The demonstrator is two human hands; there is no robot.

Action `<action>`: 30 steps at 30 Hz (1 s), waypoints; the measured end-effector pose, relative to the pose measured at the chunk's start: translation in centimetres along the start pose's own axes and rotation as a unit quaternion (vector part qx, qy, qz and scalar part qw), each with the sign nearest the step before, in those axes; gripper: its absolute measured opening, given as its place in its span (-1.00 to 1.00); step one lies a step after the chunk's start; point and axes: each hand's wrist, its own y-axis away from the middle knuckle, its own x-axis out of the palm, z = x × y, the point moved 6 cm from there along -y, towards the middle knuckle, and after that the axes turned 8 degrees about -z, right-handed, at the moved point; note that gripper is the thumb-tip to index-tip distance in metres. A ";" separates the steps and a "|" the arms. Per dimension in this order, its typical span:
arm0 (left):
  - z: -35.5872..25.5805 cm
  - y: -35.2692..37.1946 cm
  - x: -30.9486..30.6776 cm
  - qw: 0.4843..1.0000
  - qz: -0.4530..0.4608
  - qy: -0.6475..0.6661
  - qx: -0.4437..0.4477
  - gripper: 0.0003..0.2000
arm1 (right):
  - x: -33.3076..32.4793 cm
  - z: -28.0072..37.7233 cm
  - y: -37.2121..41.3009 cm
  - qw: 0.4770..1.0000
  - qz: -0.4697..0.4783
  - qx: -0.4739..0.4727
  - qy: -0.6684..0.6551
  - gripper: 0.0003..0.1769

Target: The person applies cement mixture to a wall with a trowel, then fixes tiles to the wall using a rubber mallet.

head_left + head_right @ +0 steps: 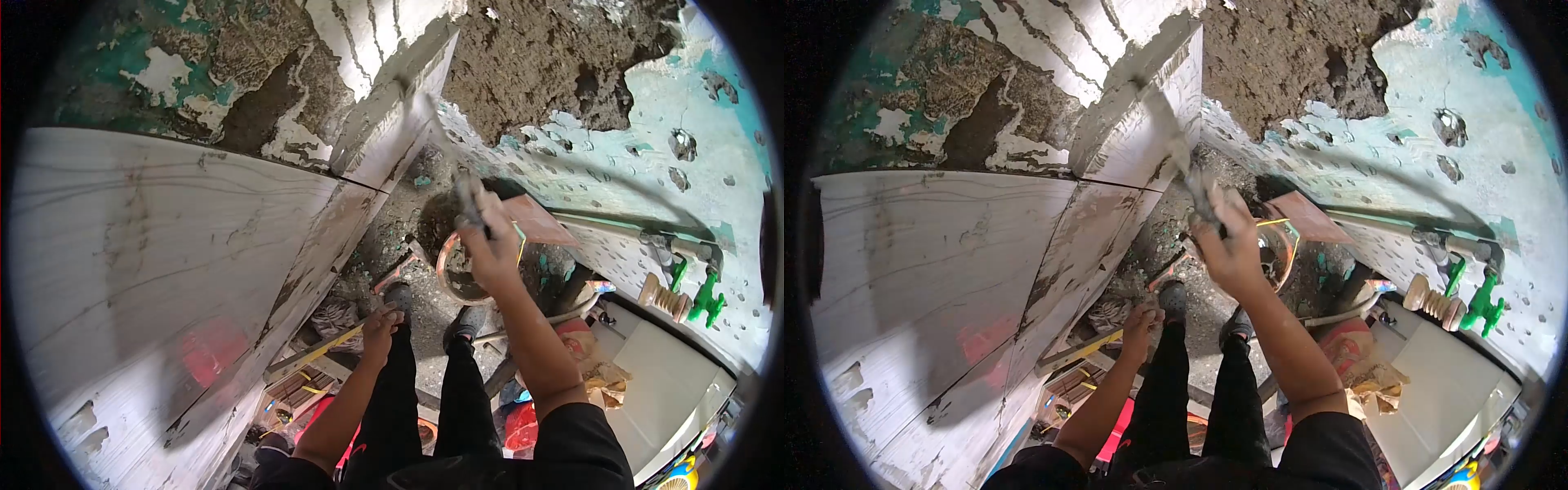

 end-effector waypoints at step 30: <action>-1.6 -0.1 -0.6 0.998 0.047 -0.044 -0.007 -0.68 | 4.1 -0.8 2.3 0.992 0.027 -0.089 -0.084 -0.45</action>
